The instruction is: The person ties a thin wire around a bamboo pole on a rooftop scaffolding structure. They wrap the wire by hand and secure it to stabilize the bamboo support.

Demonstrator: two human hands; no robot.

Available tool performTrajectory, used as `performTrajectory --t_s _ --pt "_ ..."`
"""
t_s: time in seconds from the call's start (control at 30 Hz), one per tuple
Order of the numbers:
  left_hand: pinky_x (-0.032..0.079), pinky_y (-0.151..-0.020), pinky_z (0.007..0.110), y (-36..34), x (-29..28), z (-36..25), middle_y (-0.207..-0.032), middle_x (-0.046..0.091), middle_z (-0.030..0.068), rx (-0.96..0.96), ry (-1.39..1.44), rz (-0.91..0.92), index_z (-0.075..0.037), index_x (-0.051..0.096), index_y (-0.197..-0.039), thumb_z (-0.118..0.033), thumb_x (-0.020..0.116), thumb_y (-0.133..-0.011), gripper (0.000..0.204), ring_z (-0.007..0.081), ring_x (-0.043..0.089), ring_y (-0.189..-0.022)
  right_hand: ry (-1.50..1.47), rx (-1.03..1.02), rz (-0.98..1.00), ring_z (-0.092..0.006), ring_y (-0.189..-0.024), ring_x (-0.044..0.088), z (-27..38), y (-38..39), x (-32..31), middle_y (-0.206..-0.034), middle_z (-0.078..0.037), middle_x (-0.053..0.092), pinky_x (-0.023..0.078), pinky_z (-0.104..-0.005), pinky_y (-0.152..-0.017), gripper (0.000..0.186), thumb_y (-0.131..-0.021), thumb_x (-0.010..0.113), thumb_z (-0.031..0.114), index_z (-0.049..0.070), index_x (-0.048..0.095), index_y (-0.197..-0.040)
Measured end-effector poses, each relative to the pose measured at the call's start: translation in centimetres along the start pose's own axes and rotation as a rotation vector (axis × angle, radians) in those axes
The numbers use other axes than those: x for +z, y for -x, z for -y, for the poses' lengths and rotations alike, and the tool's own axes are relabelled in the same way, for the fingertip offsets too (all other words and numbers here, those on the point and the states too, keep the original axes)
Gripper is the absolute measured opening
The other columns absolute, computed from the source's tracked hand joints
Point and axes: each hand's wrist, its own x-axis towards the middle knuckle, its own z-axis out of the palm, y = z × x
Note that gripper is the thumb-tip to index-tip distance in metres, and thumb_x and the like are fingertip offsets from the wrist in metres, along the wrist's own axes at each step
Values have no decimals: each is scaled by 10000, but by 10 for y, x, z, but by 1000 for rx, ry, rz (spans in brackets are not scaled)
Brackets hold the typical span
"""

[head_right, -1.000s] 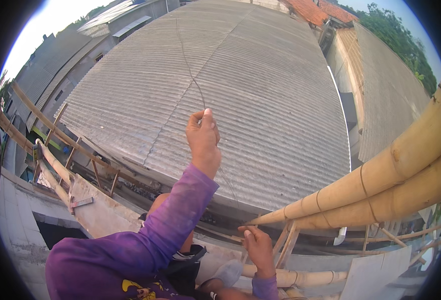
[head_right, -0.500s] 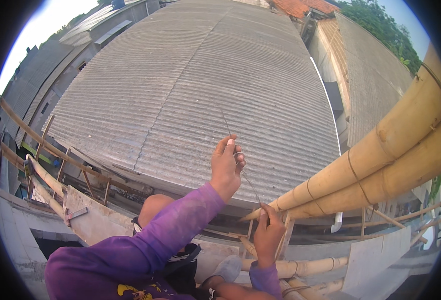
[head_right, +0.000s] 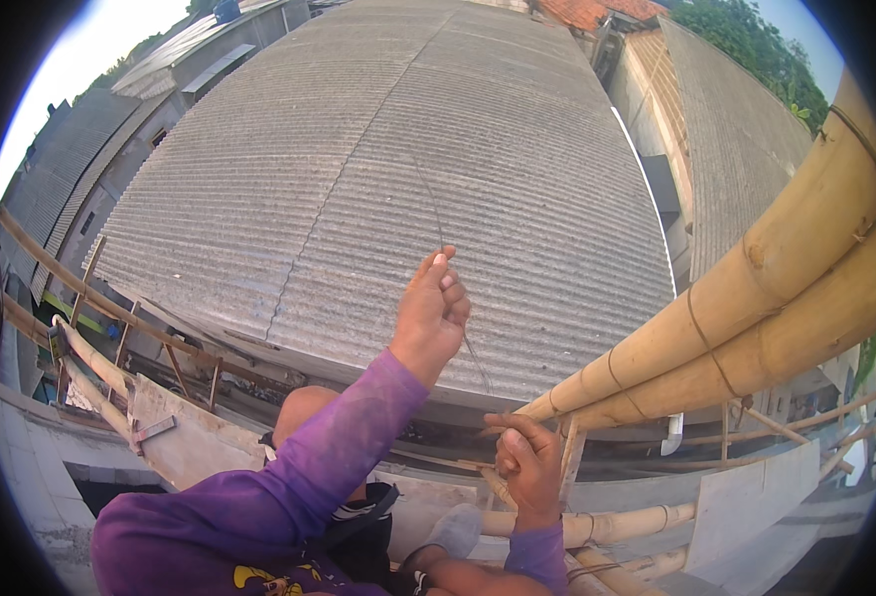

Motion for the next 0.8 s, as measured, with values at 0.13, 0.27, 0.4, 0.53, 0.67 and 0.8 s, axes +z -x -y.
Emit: performTrajectory --t_s 0.13,0.27,0.4,0.53,0.67,0.8 --pt "281 -480 211 2 2 1 -745 482 -49 -2 -33 -66 -94 583 -1176 -203 500 -1061 178 46 321 -545 -18 43 -120 -32 -537 357 -7 0 0 -630 45 433 273 -205 -478 233 -971 564 90 -71 661 -1110" --pt "259 -456 223 2 2 4 -765 513 -31 -97 -5 -24 -93 583 -1143 -201 483 -1067 166 54 297 -518 -20 110 56 -35 -520 371 -1 5 -1 -639 29 445 282 -213 -457 217 -957 586 86 -57 644 -1109" --pt "238 -446 231 0 3 1 -763 517 -23 -187 120 39 -94 582 -1116 -202 472 -1070 161 57 280 -506 -117 -91 97 -41 -534 412 16 10 -3 -662 4 486 318 -212 -462 190 -949 598 75 -30 653 -1098" --pt "255 -458 220 0 2 -6 -748 494 -47 -115 59 23 -91 560 -1147 -224 476 -1074 174 49 297 -521 219 -130 -276 -59 -560 447 16 -1 -4 -722 -15 581 359 -226 -496 158 -960 613 107 -7 666 -1056" --pt "266 -472 218 5 4 -4 -745 488 -47 -60 -37 36 -89 561 -1163 -219 477 -1072 179 48 295 -522 771 -310 -524 -103 -575 499 -12 -19 1 -743 -41 640 410 -270 -545 155 -967 619 130 -13 673 -991" --pt "275 -484 213 9 4 0 -746 486 -45 -24 -127 93 -74 561 -1193 -207 481 -1068 200 44 300 -532 1043 -252 -443 -242 -654 644 -24 -16 6 -765 -142 687 475 -346 -636 164 -946 635 144 -7 696 -962"
